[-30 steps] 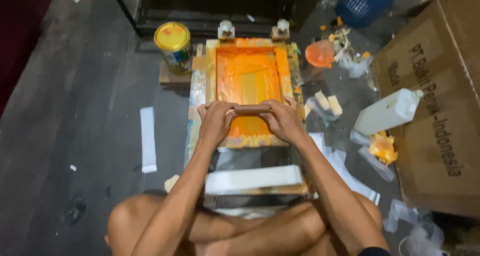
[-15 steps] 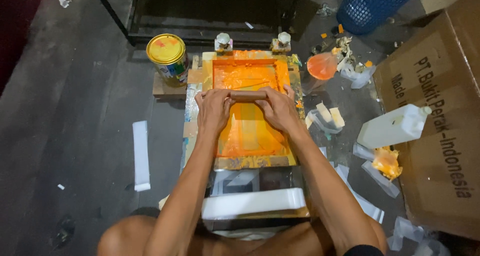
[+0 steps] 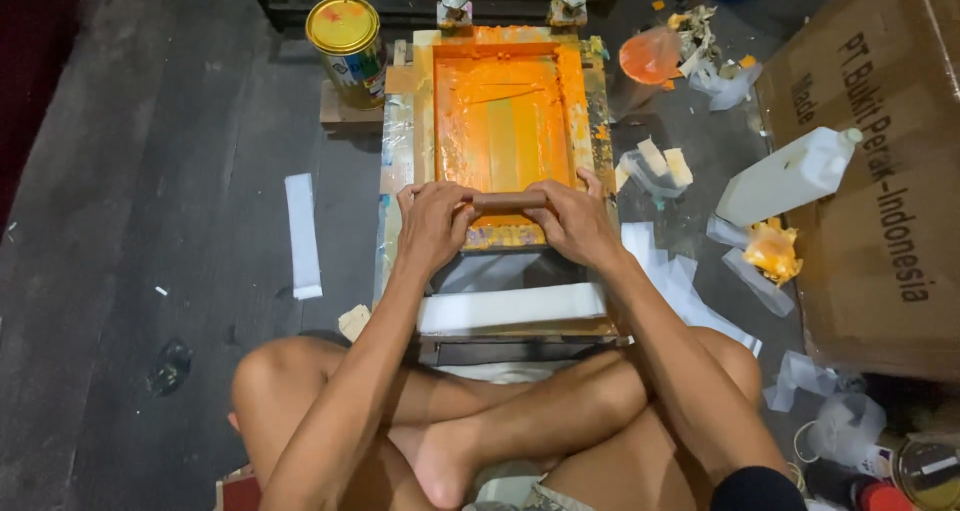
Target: The person sits cross-legged on the floor and uses a wooden roller to spread orange ink evenly across a screen printing frame. They then lift the frame, place a white rectangular object underneath, and press the inked screen onto the object to transfer the design.
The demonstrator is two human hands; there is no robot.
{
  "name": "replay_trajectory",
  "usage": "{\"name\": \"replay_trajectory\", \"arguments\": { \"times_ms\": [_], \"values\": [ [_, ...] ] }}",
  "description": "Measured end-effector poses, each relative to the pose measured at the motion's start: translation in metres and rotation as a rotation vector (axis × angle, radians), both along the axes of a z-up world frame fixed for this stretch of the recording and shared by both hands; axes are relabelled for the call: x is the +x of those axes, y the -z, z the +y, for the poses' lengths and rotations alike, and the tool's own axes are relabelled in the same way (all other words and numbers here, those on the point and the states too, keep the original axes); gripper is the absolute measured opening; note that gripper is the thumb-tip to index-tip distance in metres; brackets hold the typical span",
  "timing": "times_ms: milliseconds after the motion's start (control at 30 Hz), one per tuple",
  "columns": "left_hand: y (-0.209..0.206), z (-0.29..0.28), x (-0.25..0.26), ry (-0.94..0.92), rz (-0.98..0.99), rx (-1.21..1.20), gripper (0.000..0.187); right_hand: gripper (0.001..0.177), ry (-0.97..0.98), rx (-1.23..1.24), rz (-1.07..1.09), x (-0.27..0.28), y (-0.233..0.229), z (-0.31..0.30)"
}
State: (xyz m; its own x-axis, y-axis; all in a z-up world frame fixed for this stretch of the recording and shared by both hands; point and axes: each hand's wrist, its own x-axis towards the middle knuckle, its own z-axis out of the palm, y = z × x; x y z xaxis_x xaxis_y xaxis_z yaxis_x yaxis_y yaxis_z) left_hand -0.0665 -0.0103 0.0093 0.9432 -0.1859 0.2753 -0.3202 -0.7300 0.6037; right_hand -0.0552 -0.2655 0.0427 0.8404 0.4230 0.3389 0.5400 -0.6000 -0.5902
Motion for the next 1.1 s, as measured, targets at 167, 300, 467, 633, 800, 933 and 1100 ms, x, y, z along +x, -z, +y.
{"name": "replay_trajectory", "arguments": {
  "times_ms": [167, 300, 467, 633, 800, 933, 1100],
  "values": [
    [0.005, 0.005, -0.012, 0.046, -0.029, -0.033, 0.008, 0.008, -0.007, 0.005, -0.012, -0.005, 0.026, -0.011],
    [0.004, 0.004, -0.006, 0.049, -0.020, -0.043, 0.011, 0.010, -0.018, 0.012, -0.024, 0.002, 0.016, -0.008],
    [0.011, 0.003, 0.056, 0.006, 0.002, 0.035, 0.011, 0.009, 0.059, -0.054, 0.028, 0.050, -0.004, 0.006],
    [-0.003, 0.001, 0.115, -0.063, 0.059, -0.006, 0.018, 0.009, 0.124, -0.051, 0.088, 0.114, -0.001, 0.017],
    [0.002, 0.000, 0.147, -0.117, -0.004, 0.035, 0.014, 0.015, 0.155, -0.006, 0.081, 0.141, -0.001, 0.025],
    [0.003, 0.001, 0.142, -0.111, 0.007, 0.072, 0.012, 0.012, 0.149, -0.049, 0.044, 0.136, 0.005, 0.022],
    [-0.004, 0.001, 0.097, -0.079, 0.051, 0.003, 0.013, 0.012, 0.101, -0.041, 0.055, 0.087, -0.010, 0.020]
  ]
}}
